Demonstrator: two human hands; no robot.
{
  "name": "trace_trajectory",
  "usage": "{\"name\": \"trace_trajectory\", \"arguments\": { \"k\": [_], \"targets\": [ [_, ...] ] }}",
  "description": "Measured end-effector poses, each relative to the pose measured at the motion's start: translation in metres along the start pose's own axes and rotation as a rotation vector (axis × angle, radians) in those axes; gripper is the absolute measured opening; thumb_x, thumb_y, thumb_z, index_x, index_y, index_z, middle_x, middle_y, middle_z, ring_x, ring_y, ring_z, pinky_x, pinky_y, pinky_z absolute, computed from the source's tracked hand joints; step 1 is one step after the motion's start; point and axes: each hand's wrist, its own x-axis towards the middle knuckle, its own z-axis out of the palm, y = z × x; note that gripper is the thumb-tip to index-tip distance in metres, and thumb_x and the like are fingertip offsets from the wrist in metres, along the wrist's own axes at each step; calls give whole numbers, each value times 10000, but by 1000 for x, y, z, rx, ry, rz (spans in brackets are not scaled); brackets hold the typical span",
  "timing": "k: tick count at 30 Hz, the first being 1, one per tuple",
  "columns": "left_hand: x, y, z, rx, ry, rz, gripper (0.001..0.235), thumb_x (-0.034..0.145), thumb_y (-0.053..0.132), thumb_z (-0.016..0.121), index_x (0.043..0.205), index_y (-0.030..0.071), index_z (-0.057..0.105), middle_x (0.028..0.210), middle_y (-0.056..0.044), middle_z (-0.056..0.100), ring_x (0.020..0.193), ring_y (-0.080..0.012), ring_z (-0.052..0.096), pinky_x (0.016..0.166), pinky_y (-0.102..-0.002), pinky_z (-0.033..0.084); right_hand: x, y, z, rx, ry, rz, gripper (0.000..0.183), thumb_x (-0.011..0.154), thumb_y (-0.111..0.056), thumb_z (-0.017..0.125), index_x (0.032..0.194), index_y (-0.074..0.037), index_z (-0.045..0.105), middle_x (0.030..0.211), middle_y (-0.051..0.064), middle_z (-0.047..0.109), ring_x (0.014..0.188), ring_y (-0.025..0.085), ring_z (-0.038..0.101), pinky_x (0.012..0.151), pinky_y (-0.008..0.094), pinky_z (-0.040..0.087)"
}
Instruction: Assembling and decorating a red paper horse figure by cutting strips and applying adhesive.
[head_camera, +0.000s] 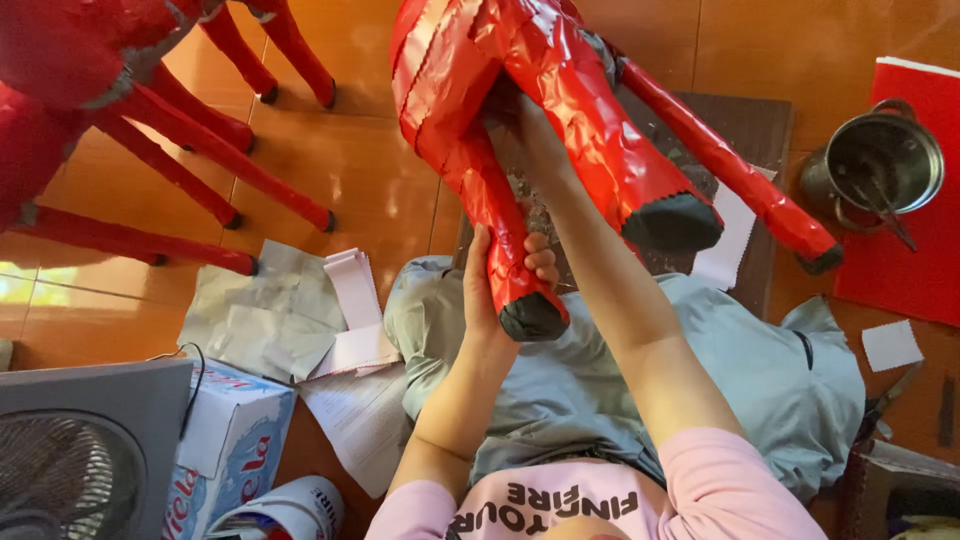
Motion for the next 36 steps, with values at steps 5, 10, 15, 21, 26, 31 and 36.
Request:
{"name": "trace_trajectory", "arguments": {
  "k": [5,10,15,21,26,31,36],
  "targets": [
    [2,1,-3,62,32,18,514,1068,402,556,1465,92,456,980,-103,550,834,-181,543,787,-323,516,-5,-26,9,289,146,132,359,1040,-96,581,1394,-36,599,1301,78,683,1188,212,648,1065,376,523],
    [9,8,-56,294,-165,-101,456,1120,378,584,1213,-52,466,982,-158,567,906,-273,587,867,-417,531,-7,-59,-4,288,77,67,503,965,3,694,1437,-72,538,1332,6,637,1215,156,617,1071,340,509],
    [26,5,-58,426,48,-33,411,997,291,628,1323,119,447,1027,-135,624,880,-267,640,820,-457,561,-62,-98,2,220,176,92,407,959,-51,664,1353,-95,570,1181,23,661,921,129,562,813,297,457],
    [35,5,-74,585,117,12,417,1016,269,631,1337,113,416,1035,-147,636,875,-295,666,813,-494,585,-79,-109,5,22,246,44,225,1105,-284,566,1037,-74,609,944,-17,619,871,100,567,774,266,453],
    [39,4,-77,585,131,17,389,1013,269,610,1312,103,425,998,-156,647,847,-295,685,787,-491,602,-60,-114,15,-38,308,-3,317,1116,-357,582,1000,-67,637,901,-25,576,849,102,522,793,272,438],
    [41,0,-74,619,164,67,372,1012,252,594,1319,111,440,978,-160,658,824,-295,688,762,-482,599,-50,-117,13,-84,537,155,398,1034,-502,521,1064,-133,666,1007,-67,643,924,72,585,840,243,466],
    [46,-3,-81,628,106,80,356,1014,255,594,1297,107,436,973,-165,661,827,-295,685,766,-477,592,-78,-93,-17,48,463,178,471,1074,-509,512,1039,-65,664,960,9,653,873,114,604,796,270,486]
  ]
}}
